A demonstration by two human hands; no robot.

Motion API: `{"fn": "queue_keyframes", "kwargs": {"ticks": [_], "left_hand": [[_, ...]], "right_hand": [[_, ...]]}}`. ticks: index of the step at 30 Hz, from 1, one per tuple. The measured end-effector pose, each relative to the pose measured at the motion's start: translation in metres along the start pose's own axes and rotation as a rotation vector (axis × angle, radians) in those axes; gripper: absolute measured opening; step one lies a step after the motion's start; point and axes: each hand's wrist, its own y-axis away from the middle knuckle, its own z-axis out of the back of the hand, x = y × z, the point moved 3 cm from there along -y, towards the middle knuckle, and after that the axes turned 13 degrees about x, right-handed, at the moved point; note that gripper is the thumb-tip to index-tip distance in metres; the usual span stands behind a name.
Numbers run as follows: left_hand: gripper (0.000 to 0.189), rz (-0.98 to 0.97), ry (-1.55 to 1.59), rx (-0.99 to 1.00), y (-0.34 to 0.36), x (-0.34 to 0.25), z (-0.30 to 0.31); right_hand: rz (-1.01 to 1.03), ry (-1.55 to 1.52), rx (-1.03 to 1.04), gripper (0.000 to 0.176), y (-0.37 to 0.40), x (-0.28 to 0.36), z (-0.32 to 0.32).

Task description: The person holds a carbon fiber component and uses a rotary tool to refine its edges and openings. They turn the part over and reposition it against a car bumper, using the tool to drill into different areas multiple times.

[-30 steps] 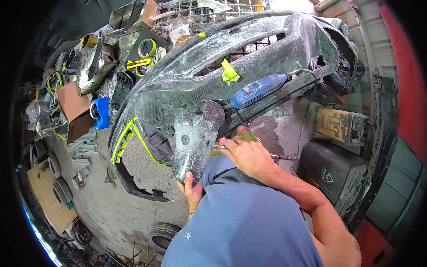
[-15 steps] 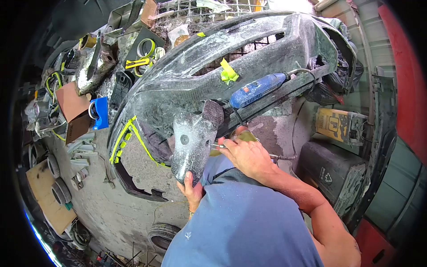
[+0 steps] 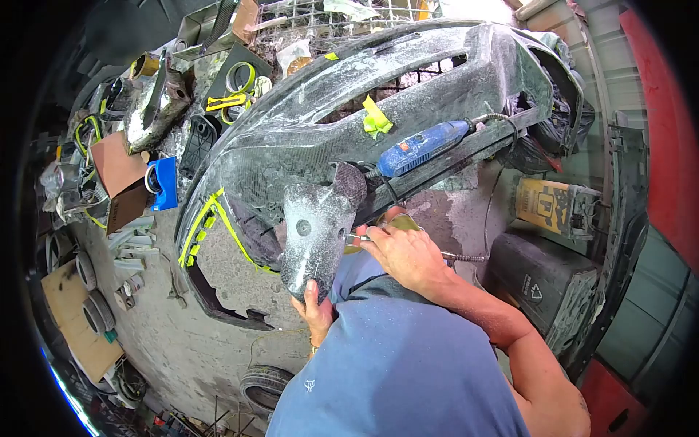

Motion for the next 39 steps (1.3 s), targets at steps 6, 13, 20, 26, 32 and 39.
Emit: {"fn": "queue_keyframes", "kwargs": {"ticks": [6,13,20,26,32,39], "left_hand": [[0.049,0.036,0.012,-0.035,0.001,0.002,0.002],[0.046,0.023,0.063,0.025,-0.001,-0.001,-0.002],[0.051,0.040,0.089,-0.025,0.001,0.002,-0.001],[0.054,0.024,0.011,0.028,-0.002,0.008,0.006],[0.049,0.073,0.082,-0.024,0.001,0.003,0.001],[0.050,0.115,0.067,-0.043,0.002,-0.001,-0.003]], "right_hand": [[-0.004,-0.034,0.005,0.028,-0.001,-0.001,0.000],[0.009,-0.161,-0.002,0.027,0.000,-0.009,-0.002],[0.002,-0.160,0.032,0.030,-0.001,-0.004,-0.008],[0.033,-0.162,-0.011,0.029,-0.001,-0.005,-0.007],[0.021,-0.157,-0.009,0.030,-0.003,-0.005,-0.007],[0.012,-0.163,0.025,0.030,-0.003,-0.004,-0.008]]}}
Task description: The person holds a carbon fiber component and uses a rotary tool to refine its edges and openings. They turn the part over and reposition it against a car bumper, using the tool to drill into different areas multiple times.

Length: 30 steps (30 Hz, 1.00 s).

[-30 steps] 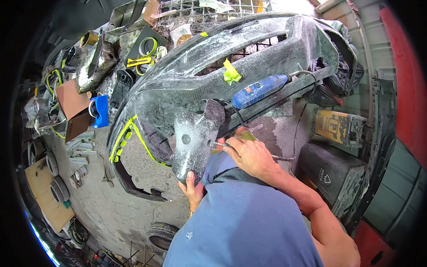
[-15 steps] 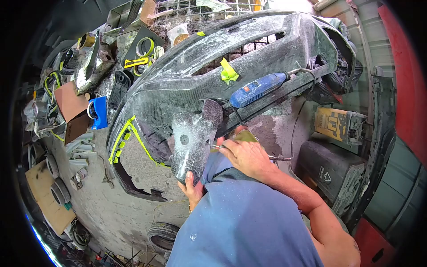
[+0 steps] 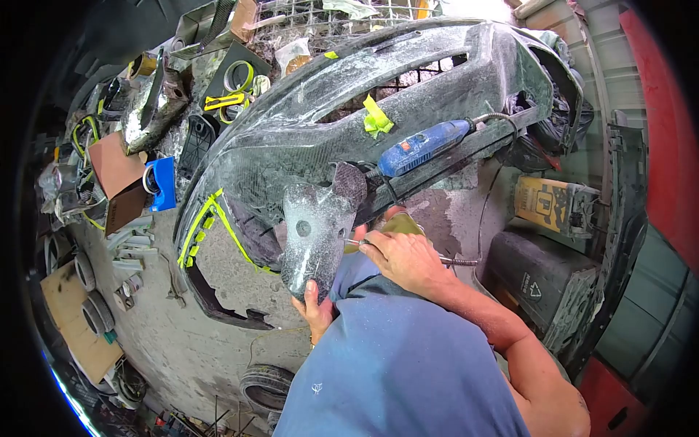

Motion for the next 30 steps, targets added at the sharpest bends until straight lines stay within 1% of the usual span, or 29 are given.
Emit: {"fn": "queue_keyframes", "kwargs": {"ticks": [3,6,9,11,15,17,20,23,27,30], "left_hand": [[0.050,-0.012,0.007,0.016,0.000,0.001,0.000],[0.054,-0.025,-0.059,-0.027,-0.001,0.006,0.007],[0.052,-0.058,-0.078,-0.004,-0.002,0.002,0.002],[0.046,-0.065,-0.029,0.023,-0.001,0.002,0.003],[0.044,-0.082,-0.035,0.049,-0.003,0.000,0.002],[0.043,-0.085,-0.059,0.092,-0.002,-0.002,0.001],[0.043,-0.097,-0.054,0.039,-0.001,0.000,0.001],[0.043,-0.065,-0.025,0.024,0.001,-0.004,-0.005],[0.042,-0.095,-0.065,0.035,0.000,0.001,0.001],[0.042,-0.065,-0.069,0.014,0.000,0.002,0.002]], "right_hand": [[-0.003,-0.018,-0.010,0.030,0.002,0.002,0.001],[-0.021,-0.033,0.039,0.031,0.002,0.002,-0.001],[-0.002,-0.031,0.025,0.031,-0.001,0.000,0.003],[-0.014,0.002,-0.039,0.030,0.000,0.000,0.005],[0.010,0.058,-0.042,0.029,0.002,0.001,0.001],[0.001,0.064,-0.059,0.028,0.001,0.000,0.002],[0.013,0.079,-0.056,0.029,0.002,0.002,0.001],[0.000,0.103,-0.066,0.030,0.002,0.003,0.002],[-0.004,0.112,-0.074,0.029,0.003,0.003,0.002],[0.002,0.154,-0.087,0.028,0.003,0.004,0.001]]}}
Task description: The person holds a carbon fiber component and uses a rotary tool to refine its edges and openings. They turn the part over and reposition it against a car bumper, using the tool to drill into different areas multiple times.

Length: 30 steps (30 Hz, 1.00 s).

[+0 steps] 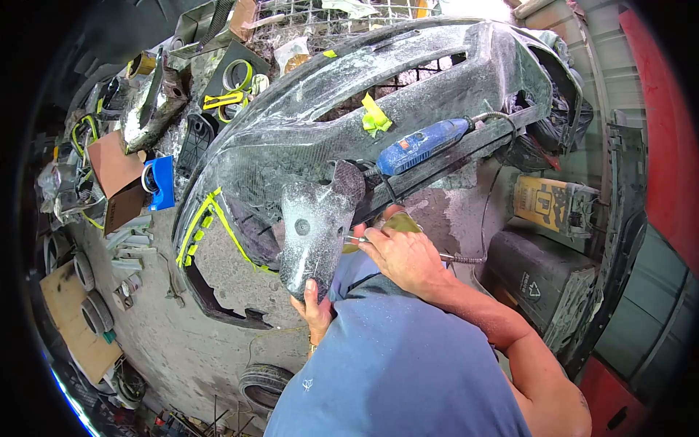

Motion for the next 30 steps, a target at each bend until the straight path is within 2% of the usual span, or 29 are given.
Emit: {"fn": "queue_keyframes", "kwargs": {"ticks": [6,8,11,15,20,24,26,30], "left_hand": [[0.044,0.001,-0.070,-0.018,0.0003,0.0062,0.0054],[0.043,-0.062,-0.062,0.009,-0.0008,0.0085,0.0072],[0.044,-0.027,-0.073,-0.028,0.0012,0.0070,0.0053],[0.046,-0.017,-0.067,0.014,-0.0005,0.0096,0.0094],[0.047,-0.013,-0.032,-0.034,0.0008,0.0060,0.0026],[0.047,-0.058,-0.012,0.022,-0.0011,0.0088,0.0050],[0.046,-0.010,-0.001,-0.055,0.0010,0.0066,0.0011],[0.045,-0.054,-0.019,0.011,-0.0006,0.0034,0.0009]], "right_hand": [[0.035,-0.015,0.001,0.024,0.0016,0.0012,0.0027],[-0.017,-0.032,-0.020,0.025,-0.0002,0.0022,0.0043],[0.049,-0.020,-0.066,0.025,0.0014,0.0004,0.0034],[0.004,-0.032,-0.024,0.025,0.0000,-0.0007,0.0026],[0.046,-0.027,-0.045,0.024,0.0022,0.0012,0.0044],[0.019,-0.064,-0.052,0.023,0.0004,-0.0010,0.0046],[0.048,-0.040,-0.053,0.023,0.0018,-0.0014,0.0017],[0.037,-0.090,-0.068,0.023,-0.0004,-0.0038,0.0024]]}}
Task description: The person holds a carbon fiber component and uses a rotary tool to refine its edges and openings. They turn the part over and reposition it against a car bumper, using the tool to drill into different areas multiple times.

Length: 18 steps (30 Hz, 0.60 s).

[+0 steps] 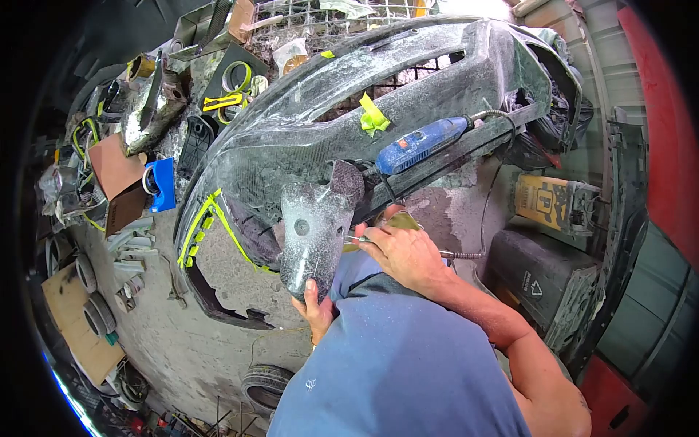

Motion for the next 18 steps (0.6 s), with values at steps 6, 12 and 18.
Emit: {"fn": "queue_keyframes", "kwargs": {"ticks": [6,12,18], "left_hand": [[0.045,0.053,0.035,-0.065,0.000,-0.005,-0.004],[0.048,0.041,0.020,-0.026,-0.002,0.004,0.005],[0.050,0.044,0.028,-0.017,-0.002,0.005,0.006]], "right_hand": [[-0.056,-0.084,0.098,0.022,-0.001,-0.005,0.006],[-0.020,-0.061,0.083,0.022,-0.003,-0.004,0.001],[-0.022,-0.046,0.149,0.025,-0.003,-0.004,-0.001]]}}
